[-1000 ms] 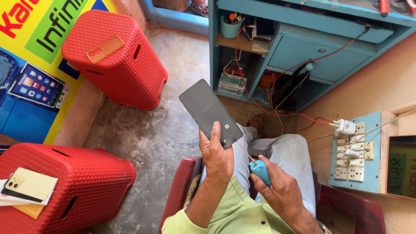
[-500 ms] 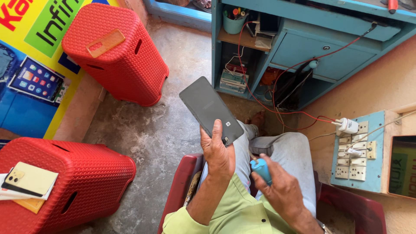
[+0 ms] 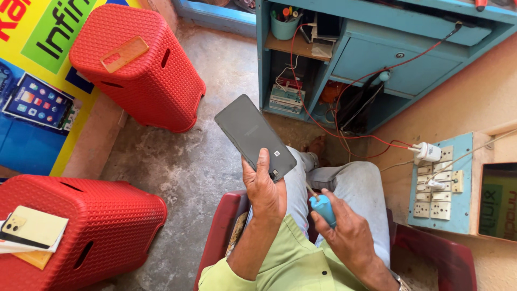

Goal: The person uses a soldering iron and various handheld tools to work on the internal components of a disassembled mobile phone.

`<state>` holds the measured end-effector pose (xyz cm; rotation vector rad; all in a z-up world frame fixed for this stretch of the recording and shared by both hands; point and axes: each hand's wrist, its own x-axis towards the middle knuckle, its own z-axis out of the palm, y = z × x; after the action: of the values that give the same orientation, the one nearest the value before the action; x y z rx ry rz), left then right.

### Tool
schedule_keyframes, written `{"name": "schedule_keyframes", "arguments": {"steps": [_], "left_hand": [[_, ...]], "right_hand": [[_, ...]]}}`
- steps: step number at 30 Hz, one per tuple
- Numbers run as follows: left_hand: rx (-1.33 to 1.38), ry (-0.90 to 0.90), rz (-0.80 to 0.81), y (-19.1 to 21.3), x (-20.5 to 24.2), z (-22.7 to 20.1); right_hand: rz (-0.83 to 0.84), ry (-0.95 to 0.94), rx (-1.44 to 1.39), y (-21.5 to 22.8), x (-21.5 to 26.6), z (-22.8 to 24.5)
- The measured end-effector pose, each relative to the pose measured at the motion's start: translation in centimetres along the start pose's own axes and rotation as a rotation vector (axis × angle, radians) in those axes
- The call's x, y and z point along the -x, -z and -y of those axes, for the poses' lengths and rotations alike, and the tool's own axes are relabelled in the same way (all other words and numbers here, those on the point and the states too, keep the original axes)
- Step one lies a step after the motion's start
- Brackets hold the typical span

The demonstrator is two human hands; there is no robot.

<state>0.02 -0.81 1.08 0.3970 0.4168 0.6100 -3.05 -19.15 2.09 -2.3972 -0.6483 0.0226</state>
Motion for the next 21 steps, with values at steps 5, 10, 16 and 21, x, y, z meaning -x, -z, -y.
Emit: {"name": "schedule_keyframes", "arguments": {"steps": [5,10,16,21], "left_hand": [[-0.02,0.013,-0.028,-0.3,-0.1,-0.2],[0.026,0.048,0.012,0.5,-0.7,-0.3],[-0.688,0.206,0.106,5.7,1.0,0.3],[-1.447,0.372,0.223,13.4,4.2,-0.5]], "right_hand": [[0.072,-0.041,-0.094,0.0,1.1,-0.2],[0.055,-0.039,-0.272,1.4,1.4,-2.3],[0.283,-0.48,-0.934,3.3,1.4,-5.0],[0.347,-0.567,-0.95,5.1,0.9,-7.3]]}}
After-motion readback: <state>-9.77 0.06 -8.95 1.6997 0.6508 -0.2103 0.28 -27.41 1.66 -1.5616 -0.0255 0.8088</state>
